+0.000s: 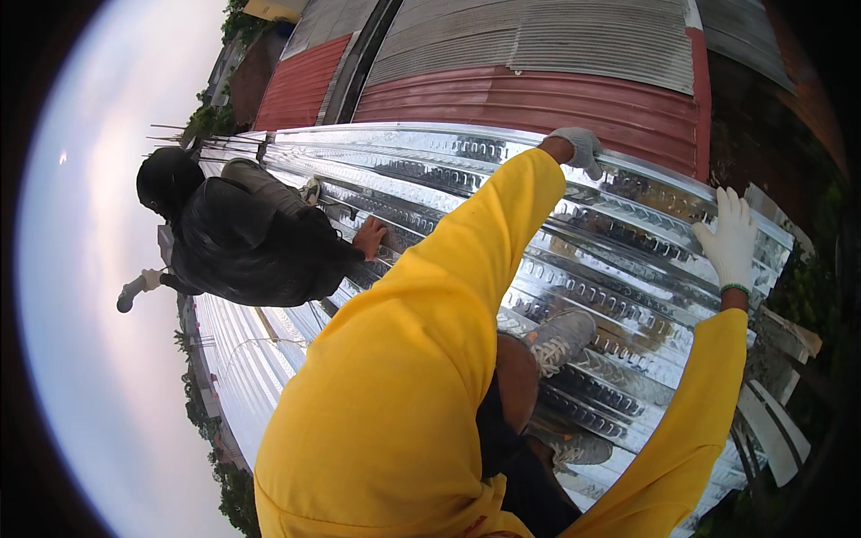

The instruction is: The person positions and secures corrugated metal roof panels on a sloped roof. They align the panels, hold them in place, and use a long metal rod to assist with placement while another worker is visible nearby.

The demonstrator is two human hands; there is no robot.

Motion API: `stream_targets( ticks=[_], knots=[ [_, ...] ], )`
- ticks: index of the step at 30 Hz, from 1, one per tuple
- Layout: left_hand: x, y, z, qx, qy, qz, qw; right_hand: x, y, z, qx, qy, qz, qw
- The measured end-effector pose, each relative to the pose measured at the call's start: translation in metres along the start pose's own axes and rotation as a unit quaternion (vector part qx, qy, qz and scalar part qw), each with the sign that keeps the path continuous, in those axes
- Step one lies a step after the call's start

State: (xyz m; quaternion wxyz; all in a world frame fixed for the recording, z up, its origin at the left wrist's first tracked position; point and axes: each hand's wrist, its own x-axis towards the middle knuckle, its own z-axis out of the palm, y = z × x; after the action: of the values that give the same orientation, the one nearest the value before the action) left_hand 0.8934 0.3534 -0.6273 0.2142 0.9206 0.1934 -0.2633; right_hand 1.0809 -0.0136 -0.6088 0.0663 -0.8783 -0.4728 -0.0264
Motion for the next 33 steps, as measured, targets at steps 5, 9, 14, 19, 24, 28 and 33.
stream_targets(
  ticks=[5, 9, 14, 19, 24, 28, 33],
  knots=[
    [-0.014, 0.002, -0.008, 0.001, 0.005, -0.016, 1.0, 0.029, -0.002, -0.007, 0.012, 0.003, -0.021, 1.0],
    [-0.027, 0.009, -0.012, 0.005, 0.035, -0.009, 0.999, 0.042, 0.009, -0.01, 0.055, -0.038, -0.006, 0.998],
    [-0.035, 0.016, -0.026, 0.025, 0.049, -0.02, 0.998, 0.056, 0.019, -0.02, 0.078, -0.034, -0.038, 0.996],
    [-0.034, 0.008, -0.021, 0.027, 0.061, -0.011, 0.998, 0.052, 0.007, -0.018, 0.051, -0.017, -0.043, 0.998],
    [-0.035, 0.018, -0.026, 0.024, 0.061, -0.03, 0.997, 0.051, 0.013, -0.014, 0.021, -0.002, -0.042, 0.999],
    [-0.04, 0.015, -0.025, 0.024, 0.055, -0.027, 0.998, 0.05, 0.011, -0.015, 0.014, 0.0, -0.052, 0.999],
    [-0.038, 0.013, -0.027, 0.021, 0.05, -0.01, 0.998, 0.051, 0.014, -0.018, 0.024, -0.027, -0.042, 0.998]
  ],
)
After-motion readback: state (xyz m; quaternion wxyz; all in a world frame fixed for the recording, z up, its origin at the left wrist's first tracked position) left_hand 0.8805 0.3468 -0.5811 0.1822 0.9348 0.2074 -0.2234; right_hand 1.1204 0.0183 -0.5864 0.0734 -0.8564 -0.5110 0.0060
